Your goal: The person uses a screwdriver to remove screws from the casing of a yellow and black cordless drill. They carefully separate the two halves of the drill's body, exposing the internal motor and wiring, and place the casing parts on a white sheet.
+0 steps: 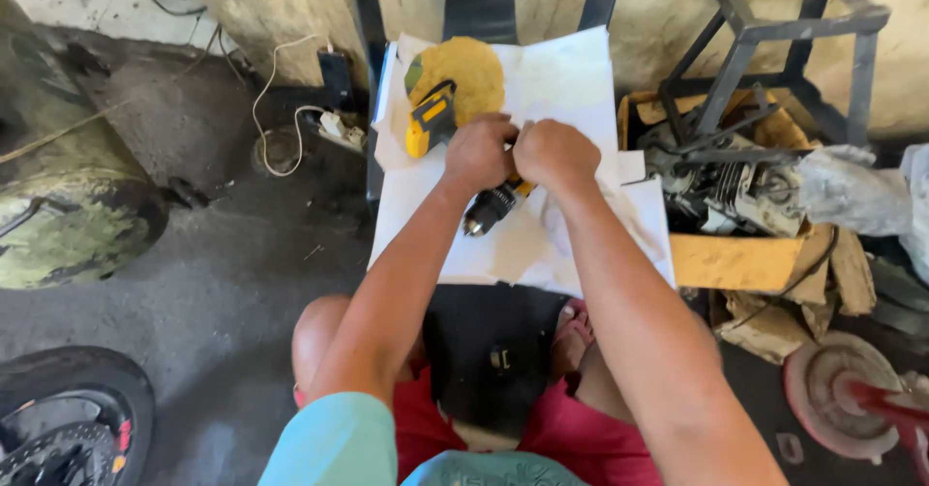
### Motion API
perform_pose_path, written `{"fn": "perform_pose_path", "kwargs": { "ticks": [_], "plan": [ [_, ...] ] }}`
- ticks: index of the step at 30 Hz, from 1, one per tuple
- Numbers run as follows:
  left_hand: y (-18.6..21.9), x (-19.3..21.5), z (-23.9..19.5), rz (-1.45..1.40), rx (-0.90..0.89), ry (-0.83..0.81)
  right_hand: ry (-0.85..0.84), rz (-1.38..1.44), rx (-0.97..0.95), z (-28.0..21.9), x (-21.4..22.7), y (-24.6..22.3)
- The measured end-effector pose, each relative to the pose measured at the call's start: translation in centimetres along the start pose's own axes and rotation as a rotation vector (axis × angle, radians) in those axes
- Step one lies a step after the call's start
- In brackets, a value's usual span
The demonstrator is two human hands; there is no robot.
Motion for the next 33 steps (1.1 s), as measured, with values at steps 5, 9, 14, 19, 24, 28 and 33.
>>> {"fn": "perform_pose_path", "kwargs": {
  "ticks": [5, 9, 14, 19, 24, 28, 33],
  "plan": [
    [0.9, 2.0, -1.1, -0.031, 0.064, -0.055, -0.142, -0.099, 0.016, -0.1, 0.2, -1.9],
    [0.5, 2.2, -1.5, 0.028, 0.102, -0.165, -0.207, -0.539, 0.489, -3.1, 2.7, -6.5],
    [1.0, 3.7, -1.6, -0.069, 0.091, -0.151, -0.027, -0.712, 0.590, -1.4, 3.5, -6.0],
    [0.3, 3.2, -1.2, -0.042, 0.102, -0.196, -0.287, 0.192, -0.259, 2.9, -0.6, 0.5],
    [0.5, 1.8, -0.3, -0.045, 0.128, -0.121, -0.403, -0.635, 0.179, 2.0, -0.1, -2.9],
    [0.4, 1.5, -0.6, -0.036, 0.078, -0.066, -0.137, -1.189, 0.944, 0.7, -0.5, -3.0],
    [0.8, 1.7, -0.4, -0.088, 0.059, -0.069, -0.317, -0.596, 0.134, -1.0, 4.7, -3.7]
  ]
}}
Point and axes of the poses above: each hand's wrist, its own z-axis towards the middle knuckle, its own x-axis out of the back of the hand, y = z × x, the point moved 8 cm from there along z, towards the middle knuckle, and after that the axes turned 5 degrees about z, right-handed, at the moved point
